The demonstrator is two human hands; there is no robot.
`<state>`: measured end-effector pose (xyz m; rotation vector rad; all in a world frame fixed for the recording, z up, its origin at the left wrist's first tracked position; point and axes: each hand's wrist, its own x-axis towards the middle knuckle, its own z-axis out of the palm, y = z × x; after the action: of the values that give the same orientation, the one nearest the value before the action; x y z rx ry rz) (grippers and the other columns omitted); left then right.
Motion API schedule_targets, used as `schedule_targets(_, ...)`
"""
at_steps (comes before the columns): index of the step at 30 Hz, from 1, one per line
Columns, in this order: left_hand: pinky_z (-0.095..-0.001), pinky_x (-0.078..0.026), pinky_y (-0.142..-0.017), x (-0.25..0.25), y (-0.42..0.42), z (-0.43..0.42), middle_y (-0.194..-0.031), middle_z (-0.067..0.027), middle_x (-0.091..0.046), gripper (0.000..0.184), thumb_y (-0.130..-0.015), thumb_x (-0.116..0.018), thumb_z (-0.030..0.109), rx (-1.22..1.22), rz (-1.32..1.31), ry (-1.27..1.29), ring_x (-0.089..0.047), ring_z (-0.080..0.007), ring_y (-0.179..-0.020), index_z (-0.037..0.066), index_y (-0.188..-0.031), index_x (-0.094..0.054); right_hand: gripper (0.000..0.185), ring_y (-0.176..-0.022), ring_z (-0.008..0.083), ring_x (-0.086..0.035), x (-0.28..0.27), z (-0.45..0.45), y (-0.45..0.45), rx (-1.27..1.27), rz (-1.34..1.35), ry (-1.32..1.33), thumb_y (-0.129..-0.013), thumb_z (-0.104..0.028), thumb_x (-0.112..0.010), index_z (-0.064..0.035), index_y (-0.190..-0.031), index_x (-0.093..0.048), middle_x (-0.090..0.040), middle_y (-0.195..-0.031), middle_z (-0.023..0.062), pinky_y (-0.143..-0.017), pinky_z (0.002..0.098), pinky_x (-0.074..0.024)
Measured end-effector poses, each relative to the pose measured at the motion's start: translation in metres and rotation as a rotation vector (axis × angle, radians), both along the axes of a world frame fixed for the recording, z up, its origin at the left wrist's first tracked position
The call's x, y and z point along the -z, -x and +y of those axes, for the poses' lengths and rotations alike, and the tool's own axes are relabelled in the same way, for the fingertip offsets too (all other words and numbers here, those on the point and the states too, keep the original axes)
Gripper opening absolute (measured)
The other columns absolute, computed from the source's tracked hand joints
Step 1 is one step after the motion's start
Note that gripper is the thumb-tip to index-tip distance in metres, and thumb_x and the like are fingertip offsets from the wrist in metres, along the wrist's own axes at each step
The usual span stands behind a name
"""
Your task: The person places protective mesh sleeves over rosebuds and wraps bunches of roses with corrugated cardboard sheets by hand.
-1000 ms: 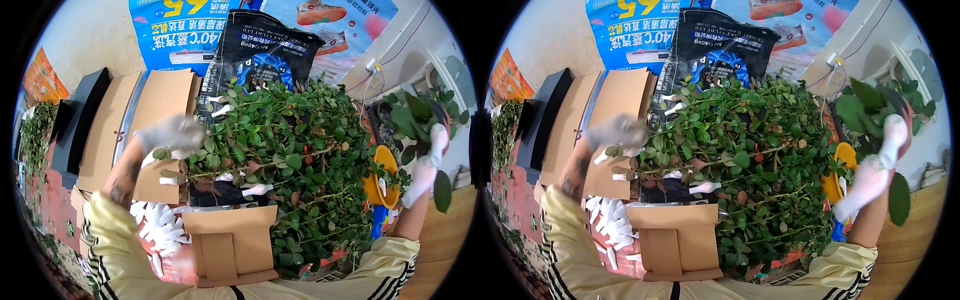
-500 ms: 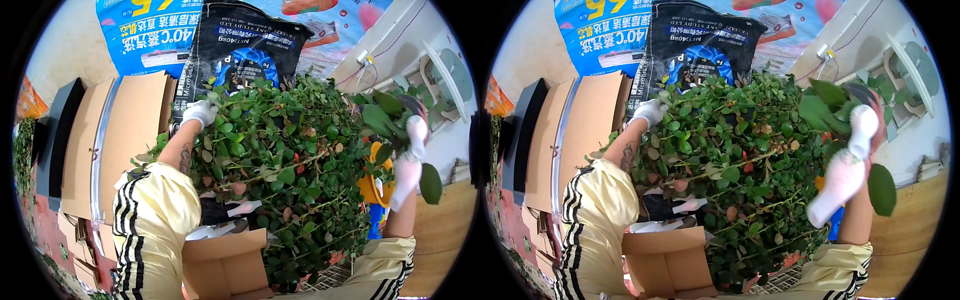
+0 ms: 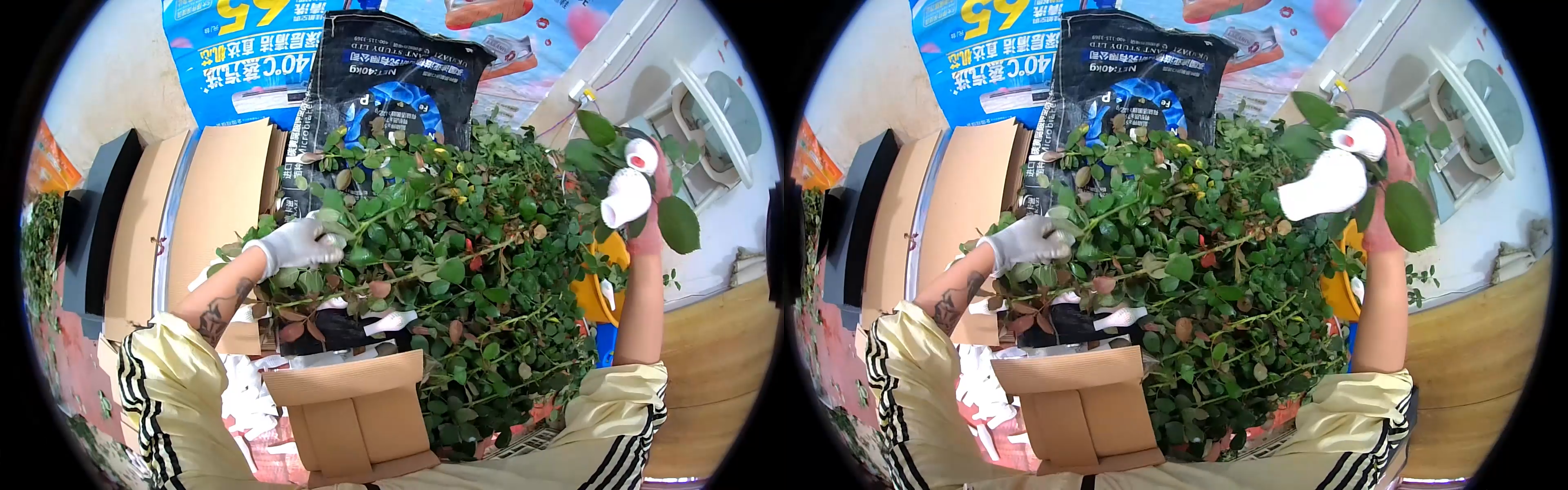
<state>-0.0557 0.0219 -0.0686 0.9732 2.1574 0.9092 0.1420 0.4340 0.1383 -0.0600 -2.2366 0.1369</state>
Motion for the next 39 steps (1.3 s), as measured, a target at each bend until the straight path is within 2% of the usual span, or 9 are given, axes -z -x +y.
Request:
schedule_targets(6,-0.0209,-0.051,-0.060,-0.047,0.017,-0.008,-0.090,-0.0019,-0.060,0.046,-0.084,-0.067,0.033,-0.078,-0.820,-0.364,-0.061,-0.0104,-0.074,0.007,-0.118,-0.050,0.049,-0.116,0.0324,-0.051,-0.011,-0.073,0.053,-0.382,-0.223,-0.458,-0.074,-0.003,-0.054,-0.0040,-0.122,-0.051,-0.054,-0.122,0.0158,-0.099,0.0386,-0.0393)
schedule_targets(12,-0.0277,-0.050,-0.086,-0.066,0.010,0.007,-0.113,-0.0094,-0.059,0.047,-0.088,-0.058,0.014,0.037,-0.902,-0.611,-0.059,-0.0133,-0.100,0.002,-0.131,-0.043,0.054,-0.114,0.0312,-0.051,0.073,-0.146,0.137,-0.612,-0.771,-0.209,-0.071,-0.005,-0.058,-0.0040,-0.125,-0.049,-0.054,-0.123,0.0169,-0.099,0.0368,-0.0398)
schedule_targets(18,-0.0337,-0.047,-0.090,-0.083,-0.008,0.014,-0.118,-0.0108,-0.056,0.058,-0.092,-0.045,0.050,0.164,-1.008,-0.853,-0.057,-0.0185,-0.103,0.004,-0.127,-0.046,0.048,-0.110,0.0268,-0.056,0.121,-0.120,0.162,-0.659,-0.779,0.041,-0.077,-0.013,-0.061,-0.0012,-0.122,-0.052,-0.058,-0.119,0.0160,-0.097,0.0349,-0.0409)
schedule_targets(20,-0.0358,-0.043,-0.095,-0.053,0.002,0.024,-0.122,-0.0121,-0.055,0.061,-0.090,-0.048,0.050,-0.181,-0.594,-0.622,-0.054,-0.0209,-0.110,0.003,-0.129,-0.045,0.044,-0.111,0.0237,-0.055,0.066,-0.123,0.136,-0.455,-0.667,-0.226,-0.076,-0.014,-0.065,-0.0033,-0.117,-0.055,-0.058,-0.119,0.0127,-0.097,0.0331,-0.0416)
schedule_targets(21,-0.0375,-0.038,-0.101,-0.041,-0.009,0.022,-0.126,-0.0159,-0.052,0.063,-0.088,-0.051,0.047,-0.175,0.093,-0.371,-0.051,-0.0277,-0.116,0.003,-0.132,-0.042,0.052,-0.117,0.0260,-0.049,0.074,-0.097,0.133,-0.536,-0.612,0.179,-0.075,-0.011,-0.064,-0.0068,-0.125,-0.048,-0.050,-0.128,0.0103,-0.099,0.0353,-0.0394)
schedule_targets(23,-0.0401,-0.029,-0.108,-0.025,-0.021,0.022,-0.132,-0.0190,-0.046,0.063,-0.083,-0.055,0.042,-0.049,0.521,0.078,-0.041,-0.0331,-0.126,0.005,-0.133,-0.043,0.060,-0.122,0.0280,-0.044,0.076,-0.056,0.121,-0.665,-0.378,0.753,-0.075,-0.009,-0.063,-0.0102,-0.132,-0.043,-0.043,-0.136,0.0082,-0.101,0.0378,-0.0373)
schedule_targets(25,-0.0406,-0.026,-0.109,0.004,-0.027,0.025,-0.134,-0.0182,-0.044,0.063,-0.080,-0.057,0.040,0.036,0.661,0.255,-0.038,-0.0322,-0.127,0.006,-0.131,-0.046,0.054,-0.122,0.0273,-0.045,0.049,-0.022,0.109,-0.493,-0.296,0.668,-0.078,-0.013,-0.061,-0.0099,-0.129,-0.046,-0.045,-0.135,0.0086,-0.100,0.0383,-0.0374)
schedule_targets(32,-0.0418,-0.028,-0.106,0.042,-0.030,0.032,-0.131,-0.0104,-0.049,0.056,-0.079,-0.054,0.038,0.094,0.624,0.420,-0.040,-0.0275,-0.126,0.009,-0.126,-0.051,0.041,-0.119,0.0251,-0.047,-0.058,0.151,0.053,1.084,-0.774,-1.022,-0.085,-0.027,-0.056,-0.0087,-0.122,-0.056,-0.049,-0.131,0.0102,-0.094,0.0402,-0.0381)
schedule_targets(39,-0.0430,-0.028,-0.106,0.061,-0.023,0.041,-0.138,-0.0105,-0.044,0.056,-0.085,-0.046,0.044,0.136,0.536,0.554,-0.039,-0.0283,-0.129,0.012,-0.130,-0.049,0.037,-0.119,0.0244,-0.045,-0.178,0.242,-0.059,1.673,-0.021,-0.758,-0.095,-0.012,-0.041,-0.0016,-0.131,-0.043,-0.046,-0.134,0.0094,-0.102,0.0346,-0.0351)
